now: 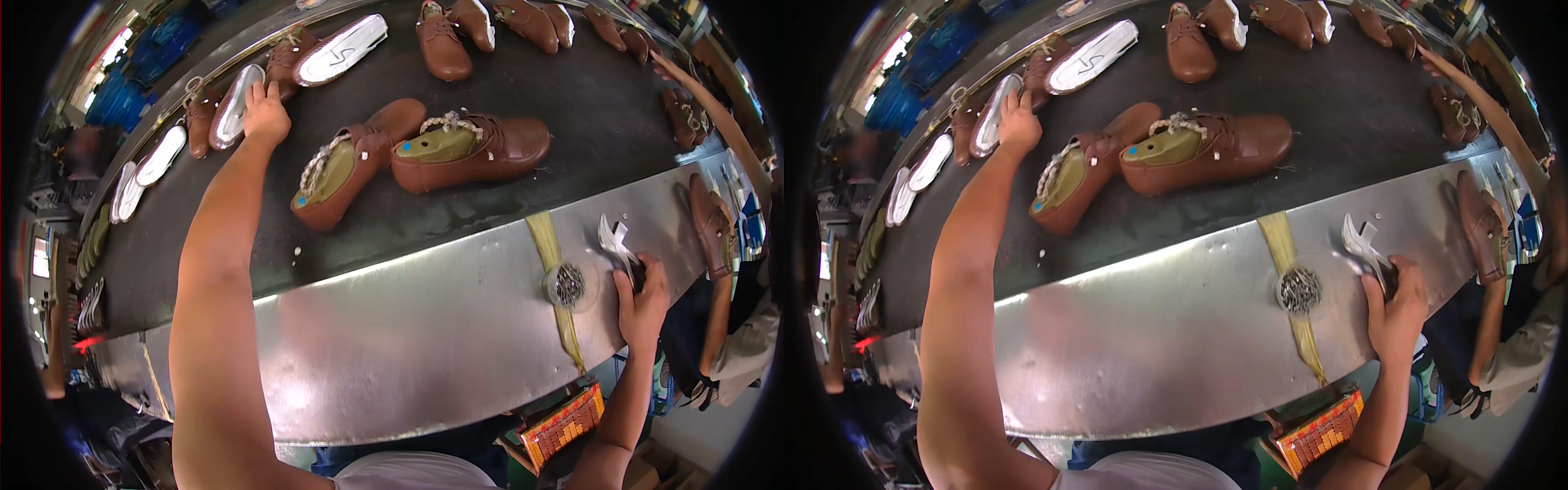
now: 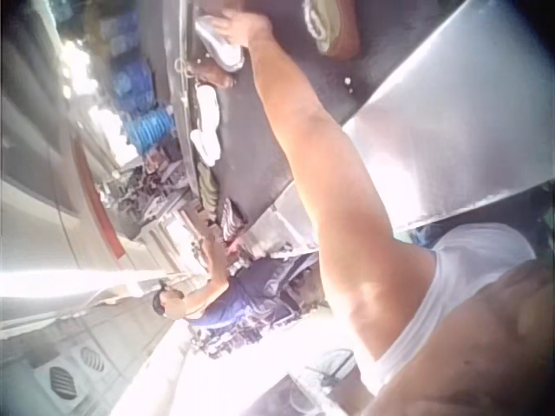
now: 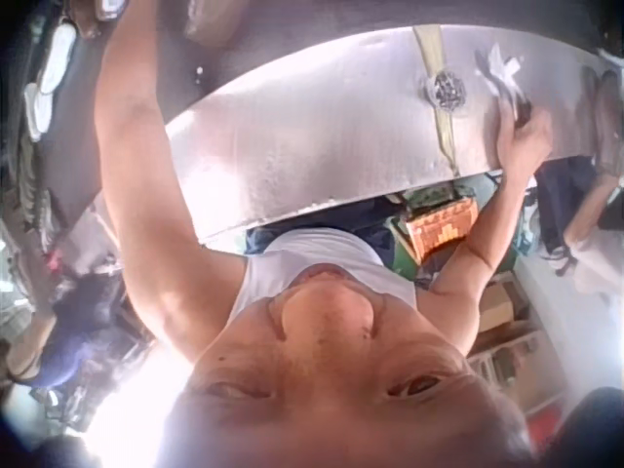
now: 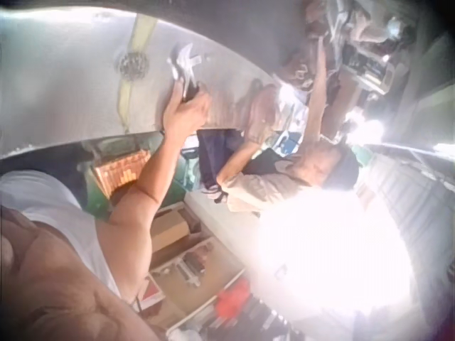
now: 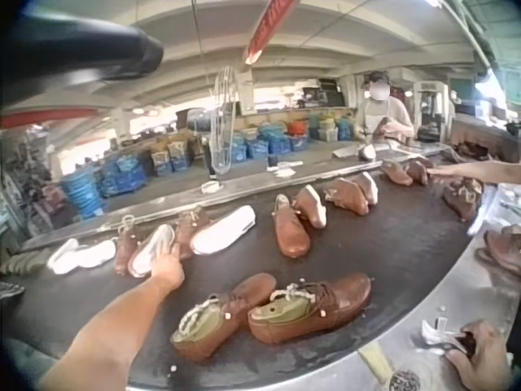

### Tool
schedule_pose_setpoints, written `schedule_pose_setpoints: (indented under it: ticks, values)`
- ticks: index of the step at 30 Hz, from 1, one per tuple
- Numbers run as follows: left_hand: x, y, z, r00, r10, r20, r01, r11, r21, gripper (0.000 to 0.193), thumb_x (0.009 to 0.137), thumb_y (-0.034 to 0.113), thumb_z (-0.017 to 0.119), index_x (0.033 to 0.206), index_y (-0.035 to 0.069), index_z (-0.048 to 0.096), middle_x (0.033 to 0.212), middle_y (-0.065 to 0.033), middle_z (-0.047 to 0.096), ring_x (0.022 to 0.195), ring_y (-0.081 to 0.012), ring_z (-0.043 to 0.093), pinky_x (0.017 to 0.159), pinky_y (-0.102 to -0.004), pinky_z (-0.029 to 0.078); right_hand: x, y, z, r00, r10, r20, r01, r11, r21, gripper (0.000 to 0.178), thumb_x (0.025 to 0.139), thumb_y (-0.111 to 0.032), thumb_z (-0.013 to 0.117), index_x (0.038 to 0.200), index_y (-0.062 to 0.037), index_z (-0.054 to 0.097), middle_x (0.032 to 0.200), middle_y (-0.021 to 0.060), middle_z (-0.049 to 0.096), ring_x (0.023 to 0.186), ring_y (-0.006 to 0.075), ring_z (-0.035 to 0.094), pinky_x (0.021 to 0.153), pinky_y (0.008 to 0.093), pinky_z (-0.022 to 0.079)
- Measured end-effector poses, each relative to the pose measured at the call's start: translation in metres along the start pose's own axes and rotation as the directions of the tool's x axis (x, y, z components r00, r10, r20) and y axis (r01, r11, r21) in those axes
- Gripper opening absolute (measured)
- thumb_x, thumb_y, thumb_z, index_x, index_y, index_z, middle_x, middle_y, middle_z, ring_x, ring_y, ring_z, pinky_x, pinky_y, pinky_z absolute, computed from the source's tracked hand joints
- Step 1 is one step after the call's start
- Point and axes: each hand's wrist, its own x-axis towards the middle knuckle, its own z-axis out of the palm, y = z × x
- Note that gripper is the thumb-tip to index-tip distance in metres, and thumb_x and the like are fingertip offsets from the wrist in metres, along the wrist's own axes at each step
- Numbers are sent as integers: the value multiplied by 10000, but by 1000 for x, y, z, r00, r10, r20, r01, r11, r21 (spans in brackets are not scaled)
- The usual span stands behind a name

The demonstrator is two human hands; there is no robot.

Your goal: Assembling shoe components and hammering them into place on an assembly line.

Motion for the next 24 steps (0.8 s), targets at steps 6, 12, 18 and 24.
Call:
schedule_pose_setpoints:
  ticks: [6, 12, 18, 24]
  values:
    - [53, -40, 8, 924, 288, -253, -361, 874, -325, 474, 939, 132, 545, 1406, 172, 474, 1596, -150, 230, 1211, -390, 559, 958, -504, 494, 1, -7, 0, 999, 51, 5, -51, 997, 50, 395, 820, -199, 736, 1105, 16, 568, 1031, 198, 614, 951, 382, 599, 853, 419, 467]
    - [71, 14, -5, 939, 63, 338, 241, 578, -779, 663, 935, 581, 493, 1375, 88, 550, 1611, -242, 102, 1484, -352, 162, 1074, -589, 339, -1, -6, -1, 1000, 13, -2, -13, 1000, 18, 397, 806, -198, 745, 1095, 15, 576, 1014, 196, 613, 930, 376, 598, 840, 412, 468]
    - [52, 31, -24, 962, 11, 274, 123, 875, -468, 924, 867, 714, 502, 1321, -90, 533, 1368, -349, 480, 1345, -428, 406, 1114, -411, 343, -2, -12, -4, 999, -25, -38, 26, 999, 39, 389, 803, -194, 745, 1089, 17, 586, 991, 196, 620, 906, 373, 604, 822, 413, 473]
    - [-81, -36, -97, 985, 93, 148, -32, 929, -370, 747, 897, 603, 559, 1241, -59, 602, 1279, -290, 556, 1243, -410, 497, 1061, -420, 390, -7, -13, -5, 997, -51, -52, 54, 997, 53, 362, 835, -225, 725, 1085, 9, 606, 973, 198, 636, 914, 387, 616, 807, 437, 479]
